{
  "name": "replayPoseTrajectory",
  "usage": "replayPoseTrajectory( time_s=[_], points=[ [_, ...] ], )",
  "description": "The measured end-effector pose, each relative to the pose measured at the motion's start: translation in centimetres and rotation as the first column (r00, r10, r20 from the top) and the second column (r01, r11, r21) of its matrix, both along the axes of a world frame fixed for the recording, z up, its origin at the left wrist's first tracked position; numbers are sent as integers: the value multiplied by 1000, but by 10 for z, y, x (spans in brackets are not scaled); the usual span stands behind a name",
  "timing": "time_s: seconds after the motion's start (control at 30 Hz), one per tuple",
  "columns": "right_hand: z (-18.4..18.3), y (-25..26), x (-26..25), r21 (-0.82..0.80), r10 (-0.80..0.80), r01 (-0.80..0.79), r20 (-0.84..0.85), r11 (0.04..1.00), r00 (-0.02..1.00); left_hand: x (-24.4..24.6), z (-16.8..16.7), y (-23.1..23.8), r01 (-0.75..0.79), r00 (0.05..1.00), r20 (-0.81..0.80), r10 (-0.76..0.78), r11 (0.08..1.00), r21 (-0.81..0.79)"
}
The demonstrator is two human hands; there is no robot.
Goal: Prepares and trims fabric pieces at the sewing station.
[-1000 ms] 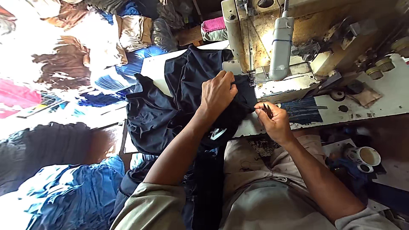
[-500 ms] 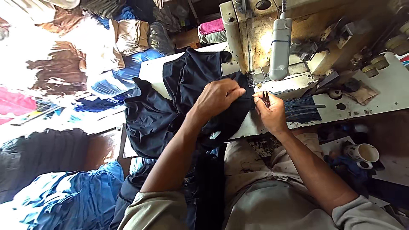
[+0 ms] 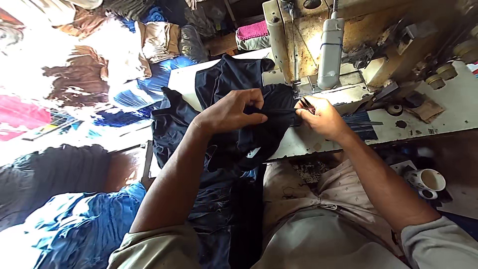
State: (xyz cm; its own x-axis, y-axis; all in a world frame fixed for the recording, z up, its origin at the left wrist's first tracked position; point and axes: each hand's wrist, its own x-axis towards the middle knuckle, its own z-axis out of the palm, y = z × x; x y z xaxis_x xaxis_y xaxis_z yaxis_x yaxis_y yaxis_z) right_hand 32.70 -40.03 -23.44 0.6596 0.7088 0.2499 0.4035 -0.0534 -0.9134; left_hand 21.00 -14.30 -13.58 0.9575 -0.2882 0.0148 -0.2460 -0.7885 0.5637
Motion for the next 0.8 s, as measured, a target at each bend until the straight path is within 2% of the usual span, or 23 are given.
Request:
replayPoseTrajectory(
  time_s=[0.07,0.13,0.17,0.23,0.33,0.5,0.8],
  points=[
    [3,-2,3,51,67,-64,-57,997,996,0,2,1,-35,988,-143,55,990,137],
    [5,-4,4,94,116,-105,-118,990,986,1,4,-1,-78,964,-238,121,980,181],
    [5,-4,5,99,125,-113,-130,989,984,2,3,-2,-82,965,-237,115,986,146],
    [4,-5,4,105,137,-123,-136,987,981,2,4,-3,-114,967,-236,93,991,-75],
    [2,-2,2,126,141,-124,-134,984,981,0,10,-9,-154,986,-97,134,957,-245],
    [3,8,-4,167,89,-74,-82,983,993,-2,12,-15,-128,984,91,154,961,-243],
    [-1,13,-7,240,17,-15,-5,971,1000,-8,12,-19,-194,967,120,226,952,-237]
  ],
)
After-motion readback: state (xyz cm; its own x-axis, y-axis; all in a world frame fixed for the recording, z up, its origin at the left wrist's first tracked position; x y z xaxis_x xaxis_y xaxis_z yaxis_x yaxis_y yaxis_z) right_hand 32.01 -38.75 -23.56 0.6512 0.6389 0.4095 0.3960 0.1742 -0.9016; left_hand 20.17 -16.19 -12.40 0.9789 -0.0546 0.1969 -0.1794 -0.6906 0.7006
